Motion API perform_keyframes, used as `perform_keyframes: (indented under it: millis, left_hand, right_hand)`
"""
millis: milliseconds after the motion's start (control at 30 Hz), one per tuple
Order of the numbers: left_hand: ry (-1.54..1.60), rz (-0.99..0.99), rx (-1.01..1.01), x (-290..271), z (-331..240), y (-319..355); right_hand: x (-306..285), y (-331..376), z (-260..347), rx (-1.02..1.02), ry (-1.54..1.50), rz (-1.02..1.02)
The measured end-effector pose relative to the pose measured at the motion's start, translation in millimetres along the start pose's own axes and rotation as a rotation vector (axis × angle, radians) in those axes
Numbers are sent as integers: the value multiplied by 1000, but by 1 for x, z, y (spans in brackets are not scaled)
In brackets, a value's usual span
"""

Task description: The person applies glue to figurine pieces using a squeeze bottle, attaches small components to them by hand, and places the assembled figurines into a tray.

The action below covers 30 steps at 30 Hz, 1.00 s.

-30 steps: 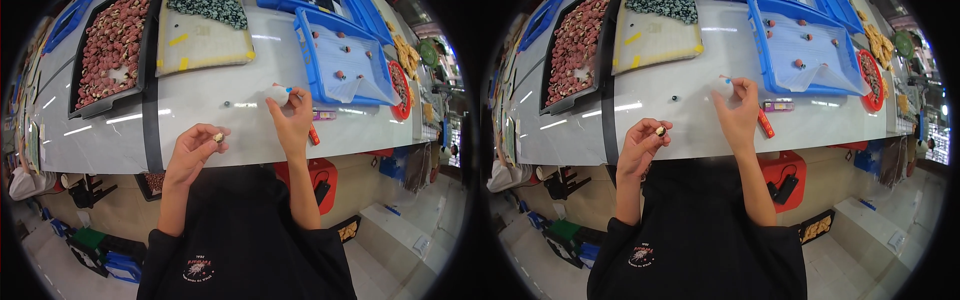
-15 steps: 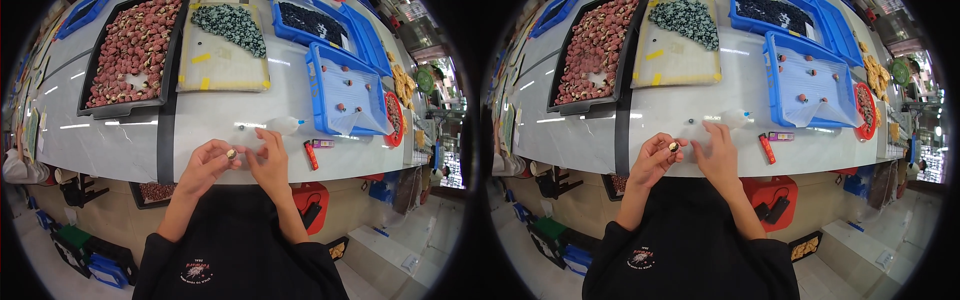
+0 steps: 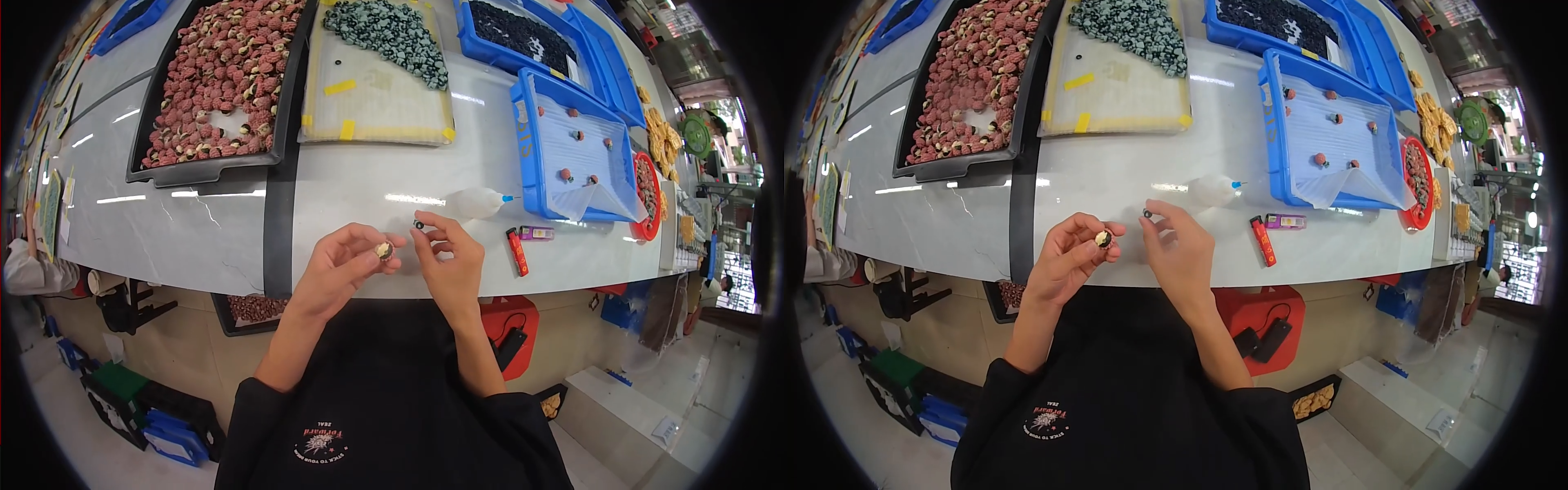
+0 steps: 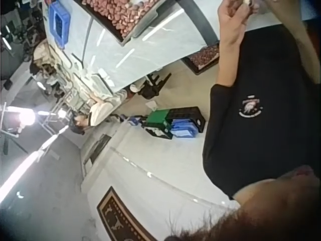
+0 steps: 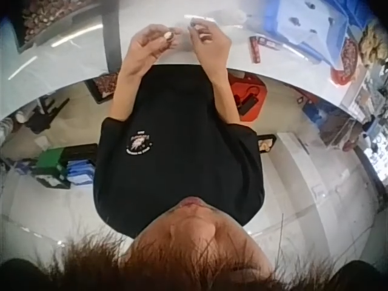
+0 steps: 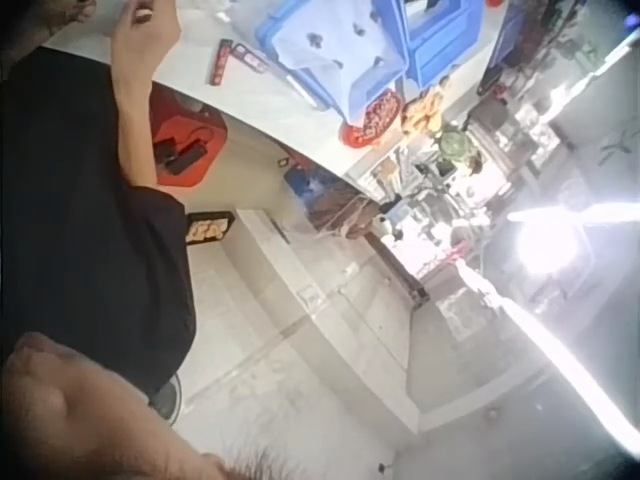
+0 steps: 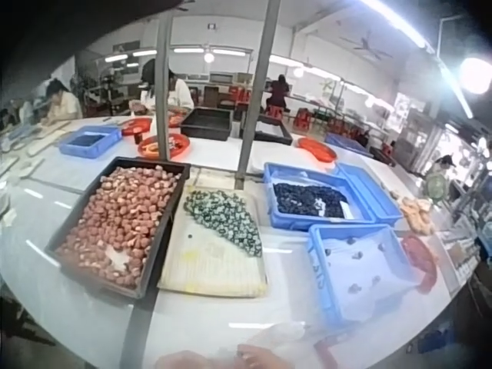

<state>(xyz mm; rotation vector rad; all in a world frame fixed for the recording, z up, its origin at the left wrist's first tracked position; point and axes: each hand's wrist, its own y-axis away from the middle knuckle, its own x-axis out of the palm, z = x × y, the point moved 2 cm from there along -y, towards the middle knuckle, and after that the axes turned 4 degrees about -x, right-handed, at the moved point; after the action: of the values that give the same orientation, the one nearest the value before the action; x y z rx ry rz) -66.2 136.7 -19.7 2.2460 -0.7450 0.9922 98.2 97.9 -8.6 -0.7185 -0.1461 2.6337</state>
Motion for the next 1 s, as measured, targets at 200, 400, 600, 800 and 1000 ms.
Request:
perform_keyframes:
  millis: [200,400,600,800,1000]
  left_hand:
    - [-13,8,-25,2,3,-3]
    - [-167,25,25,9,-2,-9]
    - [-259,23,17,15,2,-8]
    - [-286,60,15,17,4,-8]
    - [-312,83,16,23,4,-7]
  right_hand:
    - [-16,13,18,7,-156,96]
    - [-26,17,33,-128,-204,68]
    - [-30,22,35,-313,-80,-10]
    - [-35,23,36,-479,-5,-80]
    - [-36,25,34,-515,-20,-96]
